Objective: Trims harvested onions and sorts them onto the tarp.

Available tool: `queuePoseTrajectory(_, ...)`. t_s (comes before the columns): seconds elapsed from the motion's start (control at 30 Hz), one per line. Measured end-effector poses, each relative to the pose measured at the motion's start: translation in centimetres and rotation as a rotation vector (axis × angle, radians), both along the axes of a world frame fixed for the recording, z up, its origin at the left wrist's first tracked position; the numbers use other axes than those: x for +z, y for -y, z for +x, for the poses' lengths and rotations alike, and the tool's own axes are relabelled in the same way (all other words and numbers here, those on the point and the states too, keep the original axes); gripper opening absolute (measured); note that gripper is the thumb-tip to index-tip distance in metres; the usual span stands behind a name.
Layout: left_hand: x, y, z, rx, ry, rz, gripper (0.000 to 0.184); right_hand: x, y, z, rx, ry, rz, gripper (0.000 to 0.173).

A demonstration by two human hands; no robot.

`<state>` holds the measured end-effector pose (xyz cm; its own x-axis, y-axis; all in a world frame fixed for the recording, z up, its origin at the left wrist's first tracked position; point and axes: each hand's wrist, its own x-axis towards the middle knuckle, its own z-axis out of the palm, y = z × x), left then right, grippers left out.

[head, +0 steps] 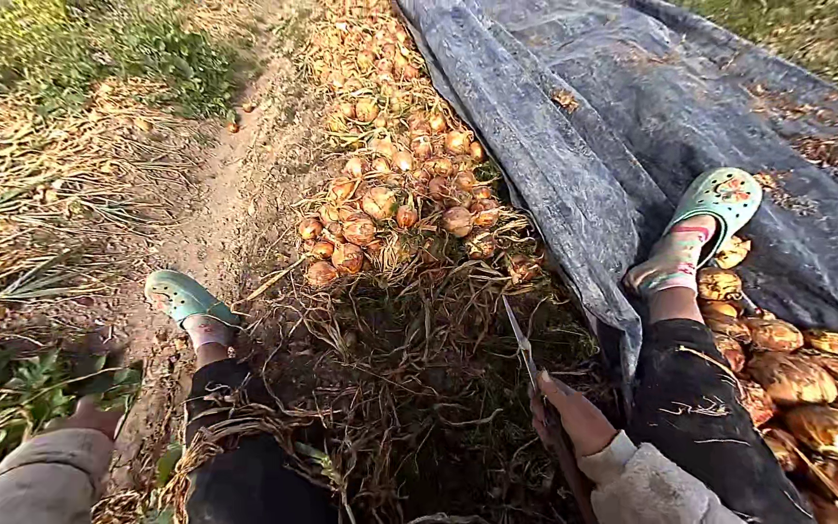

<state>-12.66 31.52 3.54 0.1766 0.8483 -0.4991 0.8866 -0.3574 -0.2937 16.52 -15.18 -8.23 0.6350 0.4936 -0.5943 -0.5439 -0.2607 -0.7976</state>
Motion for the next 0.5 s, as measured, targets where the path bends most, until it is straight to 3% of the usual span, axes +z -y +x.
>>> queuePoseTrajectory(0.1, -3.8, 0.6, 7.4, -0.365, 0.084, -0.009, 0.046, -1.0, -1.0, 1.3, -0.038, -0.14, 0.006, 0.039)
queuePoseTrajectory(0.2, -5.5, 3.1, 19.6, -0.515, 0.257, -0.01, 0.048, -2.2, -1.4, 2.2, -0.128, -0.211, 0.006, 0.038)
queuePoseTrajectory(0.3, -7.3, 2.7, 27.6, -0.698, 0.345, 0.049, 0.06, -3.8, -0.2, 2.5, -0.212, -0.234, 0.051, 0.035)
queuePoseTrajectory(0.5, -9.3, -0.2, 31.0, -0.608, 0.123, 0.091, 0.067, -4.4, 0.3, 1.6, -0.206, -0.17, 0.115, 0.021)
